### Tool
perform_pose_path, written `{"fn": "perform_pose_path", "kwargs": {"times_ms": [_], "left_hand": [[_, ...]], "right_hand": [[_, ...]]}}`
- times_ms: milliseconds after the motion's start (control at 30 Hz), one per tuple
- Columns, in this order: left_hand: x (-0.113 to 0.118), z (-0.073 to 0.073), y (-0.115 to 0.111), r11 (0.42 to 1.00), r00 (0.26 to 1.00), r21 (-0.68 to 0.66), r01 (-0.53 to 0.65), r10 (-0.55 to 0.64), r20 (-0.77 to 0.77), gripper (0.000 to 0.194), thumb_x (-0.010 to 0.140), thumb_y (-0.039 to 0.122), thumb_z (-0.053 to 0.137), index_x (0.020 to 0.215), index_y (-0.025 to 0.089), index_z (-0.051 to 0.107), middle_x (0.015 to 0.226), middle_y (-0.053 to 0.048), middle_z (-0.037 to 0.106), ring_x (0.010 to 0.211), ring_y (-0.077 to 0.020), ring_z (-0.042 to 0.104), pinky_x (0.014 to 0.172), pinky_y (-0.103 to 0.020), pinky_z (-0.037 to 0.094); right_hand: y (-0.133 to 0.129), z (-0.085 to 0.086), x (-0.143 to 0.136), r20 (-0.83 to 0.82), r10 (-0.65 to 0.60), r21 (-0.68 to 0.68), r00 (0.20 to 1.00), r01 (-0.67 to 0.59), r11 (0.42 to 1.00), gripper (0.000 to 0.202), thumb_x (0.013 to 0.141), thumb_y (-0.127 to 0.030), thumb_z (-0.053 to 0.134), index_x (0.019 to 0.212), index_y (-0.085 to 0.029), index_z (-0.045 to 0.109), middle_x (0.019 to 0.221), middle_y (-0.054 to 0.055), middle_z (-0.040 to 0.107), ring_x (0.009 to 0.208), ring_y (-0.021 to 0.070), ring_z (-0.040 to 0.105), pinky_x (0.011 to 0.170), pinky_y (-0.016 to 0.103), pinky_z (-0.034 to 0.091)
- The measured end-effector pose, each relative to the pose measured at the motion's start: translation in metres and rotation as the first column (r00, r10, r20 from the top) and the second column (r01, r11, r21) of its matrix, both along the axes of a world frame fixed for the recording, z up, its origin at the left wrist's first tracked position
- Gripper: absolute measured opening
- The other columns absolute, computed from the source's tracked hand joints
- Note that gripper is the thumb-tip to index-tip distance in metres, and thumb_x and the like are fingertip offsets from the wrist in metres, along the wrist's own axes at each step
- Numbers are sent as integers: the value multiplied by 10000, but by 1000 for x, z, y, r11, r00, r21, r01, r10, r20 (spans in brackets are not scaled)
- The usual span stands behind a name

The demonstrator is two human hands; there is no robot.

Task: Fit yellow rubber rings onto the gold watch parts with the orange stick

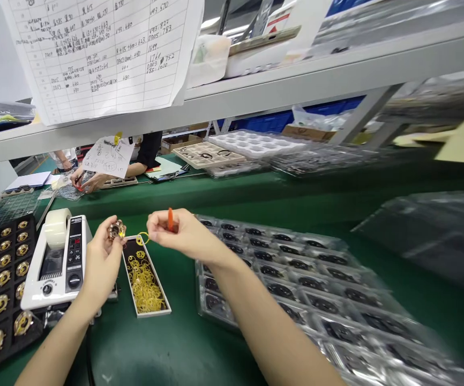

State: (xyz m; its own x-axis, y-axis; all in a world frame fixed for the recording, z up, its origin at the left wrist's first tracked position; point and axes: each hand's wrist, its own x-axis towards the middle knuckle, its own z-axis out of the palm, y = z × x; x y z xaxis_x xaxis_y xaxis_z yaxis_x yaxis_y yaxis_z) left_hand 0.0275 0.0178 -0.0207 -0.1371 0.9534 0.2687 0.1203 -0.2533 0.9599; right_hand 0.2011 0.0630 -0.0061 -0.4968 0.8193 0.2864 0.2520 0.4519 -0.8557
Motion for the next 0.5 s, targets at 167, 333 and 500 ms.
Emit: {"fn": "perform_pose_path", "kwargs": {"times_ms": [167,333,500], "left_hand": [[3,4,-2,998,994,-17,55,-53,94,418,799,235,629,1205,166,562,1159,-102,684,1118,-239,638,947,-356,517],[7,0,-3,992,987,-68,106,-97,128,479,750,276,683,1199,157,564,1161,-113,683,1114,-255,637,983,-392,496],[16,-7,-3,978,975,-122,171,-150,162,489,727,298,710,1179,168,574,1137,-100,697,1070,-244,656,990,-403,490]], "right_hand": [[33,-36,-13,375,-105,-64,921,138,988,191,687,-180,606,522,-175,510,497,-33,486,522,118,471,548,234,353],[45,-43,-5,388,-457,145,800,437,888,85,804,-195,548,759,-177,617,735,58,658,693,188,585,641,260,382],[26,-8,66,287,-674,347,681,582,736,354,974,-297,265,1074,-152,572,926,70,658,781,171,571,660,237,391]]}}
